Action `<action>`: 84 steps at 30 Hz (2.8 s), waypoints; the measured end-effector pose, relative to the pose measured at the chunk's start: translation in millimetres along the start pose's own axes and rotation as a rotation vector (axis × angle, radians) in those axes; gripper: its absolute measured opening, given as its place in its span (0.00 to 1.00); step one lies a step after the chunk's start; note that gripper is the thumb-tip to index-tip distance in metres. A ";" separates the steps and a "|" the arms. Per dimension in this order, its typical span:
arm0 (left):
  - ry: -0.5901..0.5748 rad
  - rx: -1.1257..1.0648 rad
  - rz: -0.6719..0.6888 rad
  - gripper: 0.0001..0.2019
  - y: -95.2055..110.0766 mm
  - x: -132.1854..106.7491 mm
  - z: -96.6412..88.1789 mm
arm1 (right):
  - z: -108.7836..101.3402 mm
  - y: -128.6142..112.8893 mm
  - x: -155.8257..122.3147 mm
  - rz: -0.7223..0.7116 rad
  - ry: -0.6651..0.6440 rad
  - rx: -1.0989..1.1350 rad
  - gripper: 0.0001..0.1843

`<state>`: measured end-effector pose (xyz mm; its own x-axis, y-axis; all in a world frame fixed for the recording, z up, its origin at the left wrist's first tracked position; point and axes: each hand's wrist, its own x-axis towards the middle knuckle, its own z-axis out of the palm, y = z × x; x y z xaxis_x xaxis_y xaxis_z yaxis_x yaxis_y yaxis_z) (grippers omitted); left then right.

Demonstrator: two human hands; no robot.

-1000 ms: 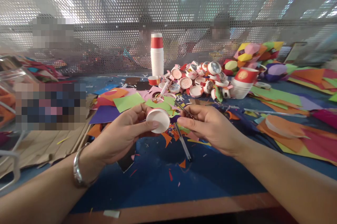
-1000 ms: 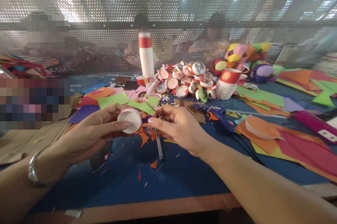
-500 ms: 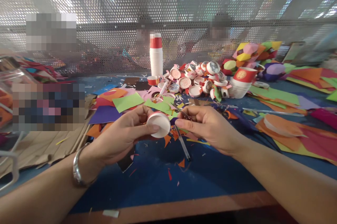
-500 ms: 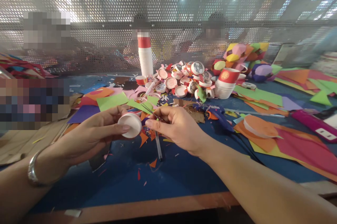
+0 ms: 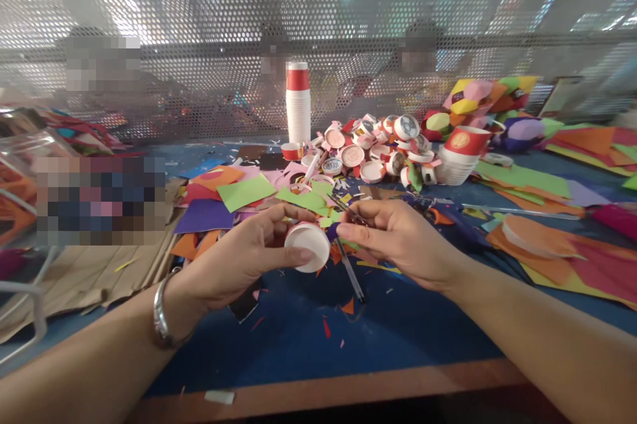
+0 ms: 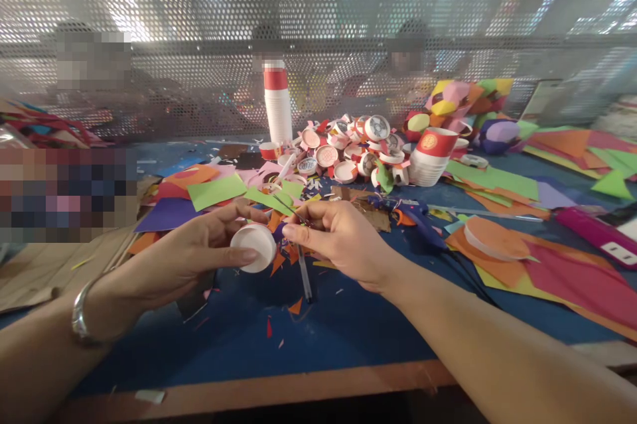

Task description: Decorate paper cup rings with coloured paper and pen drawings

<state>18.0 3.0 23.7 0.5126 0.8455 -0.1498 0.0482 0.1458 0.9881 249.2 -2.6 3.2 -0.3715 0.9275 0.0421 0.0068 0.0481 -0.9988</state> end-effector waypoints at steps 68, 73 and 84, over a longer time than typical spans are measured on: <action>0.118 0.970 -0.004 0.18 -1.0 -6.7 -7.5 | -40.4 -4.0 -1.4 0.026 0.095 -1.228 0.14; 0.094 1.195 0.070 0.28 2.7 -10.7 -8.8 | -41.2 -1.5 -2.1 -0.035 0.100 -1.234 0.13; 0.023 1.286 0.076 0.26 1.8 -6.6 -3.2 | -36.4 -3.1 -4.8 0.038 0.120 -1.283 0.10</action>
<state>11.9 -0.6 26.3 0.5360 0.8405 -0.0797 0.8136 -0.4890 0.3144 284.8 6.3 7.0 -0.2662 0.9603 0.0834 0.9232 0.2789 -0.2644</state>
